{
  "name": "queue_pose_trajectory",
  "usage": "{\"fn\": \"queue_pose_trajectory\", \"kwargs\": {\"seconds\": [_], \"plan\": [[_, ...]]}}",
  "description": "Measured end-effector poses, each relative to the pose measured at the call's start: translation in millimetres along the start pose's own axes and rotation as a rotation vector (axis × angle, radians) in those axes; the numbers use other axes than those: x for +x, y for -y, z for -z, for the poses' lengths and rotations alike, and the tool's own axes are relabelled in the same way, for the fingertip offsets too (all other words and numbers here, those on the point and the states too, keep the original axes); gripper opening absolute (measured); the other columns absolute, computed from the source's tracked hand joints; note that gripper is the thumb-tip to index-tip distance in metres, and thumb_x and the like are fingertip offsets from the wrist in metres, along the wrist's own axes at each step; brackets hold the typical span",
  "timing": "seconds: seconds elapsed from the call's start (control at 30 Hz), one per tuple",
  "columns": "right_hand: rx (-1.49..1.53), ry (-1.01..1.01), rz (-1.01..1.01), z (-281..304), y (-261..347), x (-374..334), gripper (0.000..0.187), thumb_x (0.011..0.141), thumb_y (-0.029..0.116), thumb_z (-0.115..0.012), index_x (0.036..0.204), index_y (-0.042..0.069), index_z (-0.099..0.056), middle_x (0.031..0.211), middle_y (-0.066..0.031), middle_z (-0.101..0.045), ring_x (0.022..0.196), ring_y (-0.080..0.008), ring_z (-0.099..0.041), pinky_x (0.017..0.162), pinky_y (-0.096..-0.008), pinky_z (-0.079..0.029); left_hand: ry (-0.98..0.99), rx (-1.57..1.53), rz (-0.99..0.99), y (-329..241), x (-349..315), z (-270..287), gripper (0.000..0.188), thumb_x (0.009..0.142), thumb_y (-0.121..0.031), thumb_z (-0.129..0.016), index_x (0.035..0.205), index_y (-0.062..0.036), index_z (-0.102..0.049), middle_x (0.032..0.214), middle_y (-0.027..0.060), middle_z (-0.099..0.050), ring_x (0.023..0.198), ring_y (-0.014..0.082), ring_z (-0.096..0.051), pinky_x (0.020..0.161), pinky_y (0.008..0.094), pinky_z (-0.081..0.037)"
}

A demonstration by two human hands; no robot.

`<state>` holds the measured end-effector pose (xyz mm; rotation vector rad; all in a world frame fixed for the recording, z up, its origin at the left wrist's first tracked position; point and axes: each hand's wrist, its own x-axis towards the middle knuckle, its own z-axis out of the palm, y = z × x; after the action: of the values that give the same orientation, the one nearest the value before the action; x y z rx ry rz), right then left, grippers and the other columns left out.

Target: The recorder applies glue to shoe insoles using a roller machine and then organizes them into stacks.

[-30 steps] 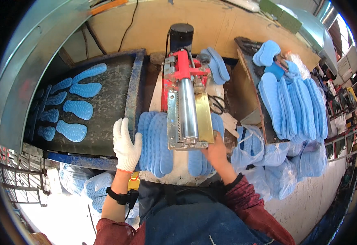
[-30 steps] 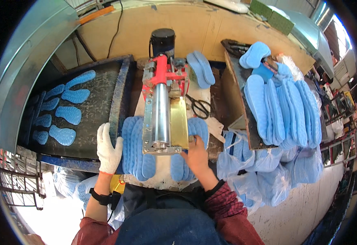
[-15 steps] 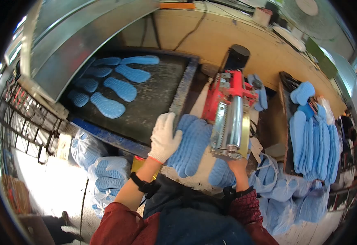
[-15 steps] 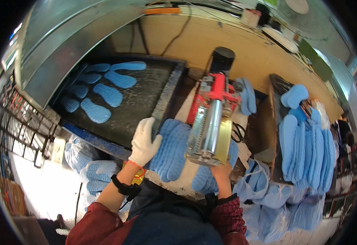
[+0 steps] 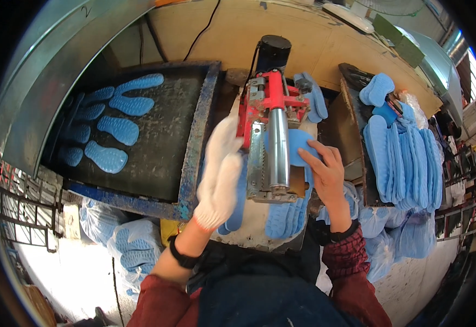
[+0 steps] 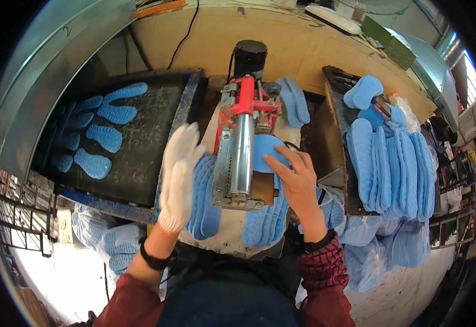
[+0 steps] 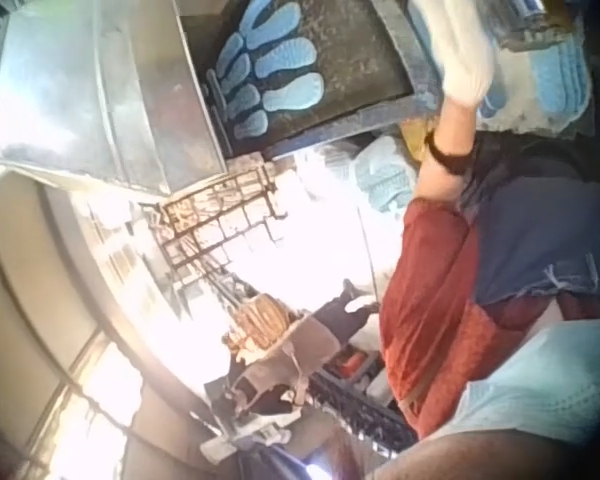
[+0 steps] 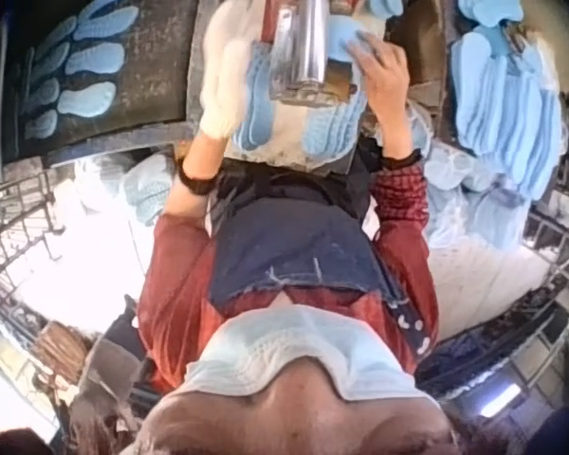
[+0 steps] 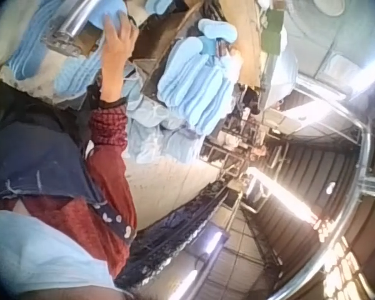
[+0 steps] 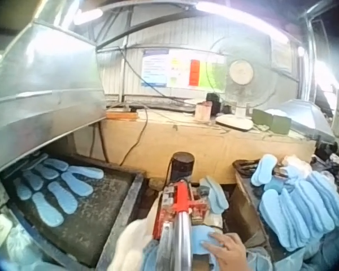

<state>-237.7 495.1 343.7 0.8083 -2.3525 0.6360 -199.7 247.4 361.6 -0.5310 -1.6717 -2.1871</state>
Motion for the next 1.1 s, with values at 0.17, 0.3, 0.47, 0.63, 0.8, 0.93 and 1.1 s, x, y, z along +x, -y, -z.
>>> {"fn": "queue_pose_trajectory", "kwargs": {"seconds": [0.17,0.3,0.47,0.63,0.8,0.93,1.1], "plan": [[0.476,-0.313,-0.377,3.0,15.4,-37.9,0.024,0.094,0.011,-0.059,0.115,0.001,-0.062,0.111,-0.0109,-0.066,0.091,-0.0186,-0.061,0.081,-0.0312,-0.050,0.159,0.272,-0.148,38.2,41.5,-3.8,0.057,0.104,-0.026,-0.040,0.149,0.0058,-0.024,0.150,0.0234,-0.032,0.140,0.0310,-0.033,0.115,0.0389,-0.024],[0.725,-0.255,-0.974,-13.8,3.8,-78.7,0.020,0.099,0.017,-0.054,0.106,0.001,-0.063,0.093,-0.0070,-0.067,0.087,-0.0165,-0.065,0.076,-0.0278,-0.051,0.150,0.364,-0.083,61.7,24.2,29.4,0.055,0.105,-0.027,-0.039,0.148,0.0050,-0.026,0.141,0.0234,-0.041,0.132,0.0317,-0.040,0.112,0.0386,-0.029],[0.779,0.383,-0.933,-127.7,-8.1,-145.1,0.022,0.100,0.009,-0.048,0.120,0.002,-0.055,0.112,-0.0119,-0.061,0.088,-0.0153,-0.062,0.078,-0.0267,-0.051,0.117,0.330,0.271,65.8,-20.7,53.0,0.074,0.103,-0.055,-0.024,0.151,0.0018,-0.023,0.145,0.0160,-0.039,0.132,0.0243,-0.039,0.113,0.0358,-0.028],[0.340,-0.120,-0.426,-206.3,70.5,-109.5,0.054,0.089,0.009,-0.066,0.136,0.005,-0.041,0.121,-0.0054,-0.056,0.108,-0.0189,-0.059,0.081,-0.0310,-0.052,0.003,0.246,0.528,45.1,-82.4,55.2,0.063,0.105,-0.045,-0.033,0.144,0.0039,-0.038,0.147,0.0153,-0.042,0.141,0.0222,-0.034,0.117,0.0315,-0.024],[0.581,0.394,-0.843,-204.2,-17.1,-146.4,0.055,0.091,0.013,-0.065,0.139,0.005,-0.039,0.124,-0.0047,-0.055,0.113,-0.0198,-0.056,0.087,-0.0336,-0.050,-0.482,-0.677,0.772,-19.8,-72.9,53.3,0.066,0.104,-0.052,-0.030,0.137,0.0019,-0.047,0.128,0.0118,-0.058,0.118,0.0201,-0.056,0.104,0.0336,-0.043],[0.842,0.377,-1.264,-168.2,4.7,-129.5,0.055,0.093,0.019,-0.063,0.141,0.005,-0.040,0.126,-0.0041,-0.055,0.115,-0.0206,-0.055,0.092,-0.0362,-0.048,-0.819,-0.422,0.488,-18.8,-51.1,109.4,0.057,0.103,-0.048,-0.030,0.122,-0.0018,-0.057,0.115,0.0099,-0.064,0.105,0.0196,-0.061,0.094,0.0331,-0.048],[0.934,-0.147,-0.931,-108.0,-5.8,-124.5,0.051,0.097,0.017,-0.059,0.142,0.003,-0.040,0.129,-0.0083,-0.055,0.112,-0.0180,-0.056,0.091,-0.0299,-0.047,-0.776,1.056,0.370,48.1,-47.4,184.3,0.049,0.080,0.008,-0.061,0.127,0.0032,-0.046,0.102,0.0136,-0.066,0.096,0.0255,-0.065,0.085,0.0325,-0.051]]}}
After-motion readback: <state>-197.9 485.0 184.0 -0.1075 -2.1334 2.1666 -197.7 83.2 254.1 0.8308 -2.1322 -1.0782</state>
